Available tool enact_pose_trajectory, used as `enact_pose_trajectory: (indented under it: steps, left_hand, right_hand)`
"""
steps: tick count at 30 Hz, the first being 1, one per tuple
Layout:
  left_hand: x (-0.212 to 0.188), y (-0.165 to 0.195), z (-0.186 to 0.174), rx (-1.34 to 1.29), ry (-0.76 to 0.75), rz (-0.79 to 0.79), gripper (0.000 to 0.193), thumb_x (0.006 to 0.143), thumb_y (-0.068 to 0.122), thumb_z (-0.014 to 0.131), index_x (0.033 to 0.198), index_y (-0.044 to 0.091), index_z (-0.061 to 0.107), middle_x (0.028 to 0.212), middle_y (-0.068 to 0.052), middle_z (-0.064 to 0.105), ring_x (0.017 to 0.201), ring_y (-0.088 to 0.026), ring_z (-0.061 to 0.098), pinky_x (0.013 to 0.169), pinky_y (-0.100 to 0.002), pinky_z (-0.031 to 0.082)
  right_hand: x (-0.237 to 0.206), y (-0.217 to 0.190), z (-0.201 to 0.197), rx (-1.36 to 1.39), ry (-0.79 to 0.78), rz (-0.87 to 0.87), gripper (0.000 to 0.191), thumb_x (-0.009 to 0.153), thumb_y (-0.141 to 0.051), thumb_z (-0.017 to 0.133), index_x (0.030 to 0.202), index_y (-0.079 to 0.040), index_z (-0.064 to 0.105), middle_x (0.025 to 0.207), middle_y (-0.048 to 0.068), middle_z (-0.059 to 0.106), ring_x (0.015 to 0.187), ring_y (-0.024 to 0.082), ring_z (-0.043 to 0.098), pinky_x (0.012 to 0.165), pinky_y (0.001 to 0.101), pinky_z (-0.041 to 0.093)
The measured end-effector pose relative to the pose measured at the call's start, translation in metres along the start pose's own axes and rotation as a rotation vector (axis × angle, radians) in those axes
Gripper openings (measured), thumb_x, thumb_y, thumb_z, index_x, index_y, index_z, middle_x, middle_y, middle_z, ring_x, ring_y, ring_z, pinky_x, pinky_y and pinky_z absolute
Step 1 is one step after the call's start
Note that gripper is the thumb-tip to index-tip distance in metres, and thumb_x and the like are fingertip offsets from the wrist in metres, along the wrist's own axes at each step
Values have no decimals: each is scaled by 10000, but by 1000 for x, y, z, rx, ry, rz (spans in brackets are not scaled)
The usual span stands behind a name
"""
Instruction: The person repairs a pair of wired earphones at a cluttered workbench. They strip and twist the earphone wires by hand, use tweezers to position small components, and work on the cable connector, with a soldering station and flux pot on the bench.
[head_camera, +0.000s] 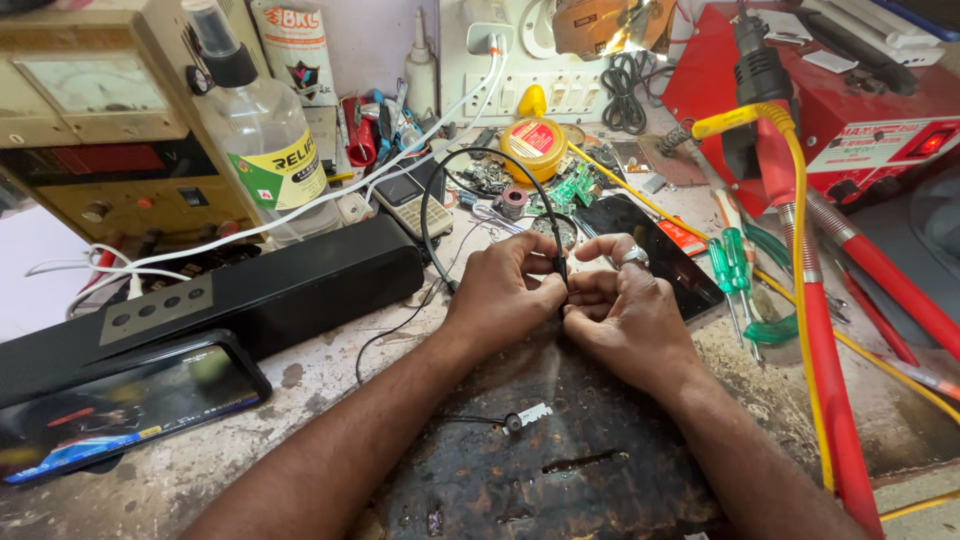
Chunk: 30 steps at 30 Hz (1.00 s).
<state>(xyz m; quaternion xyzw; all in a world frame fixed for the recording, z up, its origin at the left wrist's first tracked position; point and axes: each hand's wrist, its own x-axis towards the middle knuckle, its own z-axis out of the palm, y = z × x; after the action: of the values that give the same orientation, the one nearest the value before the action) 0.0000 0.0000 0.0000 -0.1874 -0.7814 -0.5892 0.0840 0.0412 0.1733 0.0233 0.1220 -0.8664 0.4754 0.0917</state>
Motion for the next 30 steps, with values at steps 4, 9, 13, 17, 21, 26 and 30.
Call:
enact_pose_trajectory:
  steps: [4,9,13,17,21,26,30]
  left_hand:
    - [-2,0,-3,-1,0,-12,372,776,199,703,1109,34,714,976,-106,810,887,-168,802,793,-303,625]
    - [-4,1,-7,14,29,25,358,792,187,715,1111,24,717,969,-107,808,865,-146,786,771,-288,615]
    - [-3,0,-11,-41,27,-30,342,809,170,695,1119,26,712,942,-96,802,787,-140,779,711,-282,623]
    - [-4,-6,-18,-200,47,-43,317,833,134,687,1126,13,701,938,-77,798,775,-121,755,673,-279,615]
    - [-7,-6,-26,-355,26,-129,343,853,123,675,1185,35,687,907,-58,786,724,-92,724,639,-249,593]
    - [-12,-12,-37,-335,-8,-102,328,870,112,681,1185,30,726,892,-46,781,712,-72,698,625,-226,566]
    - [-22,-14,-54,-448,-11,-140,299,907,100,653,1179,10,738,887,-61,771,720,-82,686,647,-243,571]
  right_hand:
    - [-2,-3,3,16,-10,0,518,756,5,720,1218,-78,501,976,67,765,857,97,726,821,267,610]
    - [-7,-8,10,-128,-11,-73,551,741,9,743,1229,-87,507,942,60,762,833,98,722,805,266,609]
    - [-6,-15,13,-132,3,-67,573,758,6,728,1270,-96,491,954,67,770,822,96,729,796,262,611]
    - [-9,-22,19,-38,-46,-148,640,810,1,704,1375,-97,420,1033,76,768,852,89,719,787,259,612]
    - [-12,-30,27,48,-46,-73,647,834,17,667,1420,-114,426,1127,78,778,880,85,727,738,269,611]
    - [-16,-36,37,-19,-74,-169,688,856,13,664,1486,-106,414,1145,89,785,949,97,744,816,258,604]
    - [-23,-45,54,-114,-43,-316,702,896,8,635,1545,-93,386,1140,112,789,1002,126,767,880,274,603]
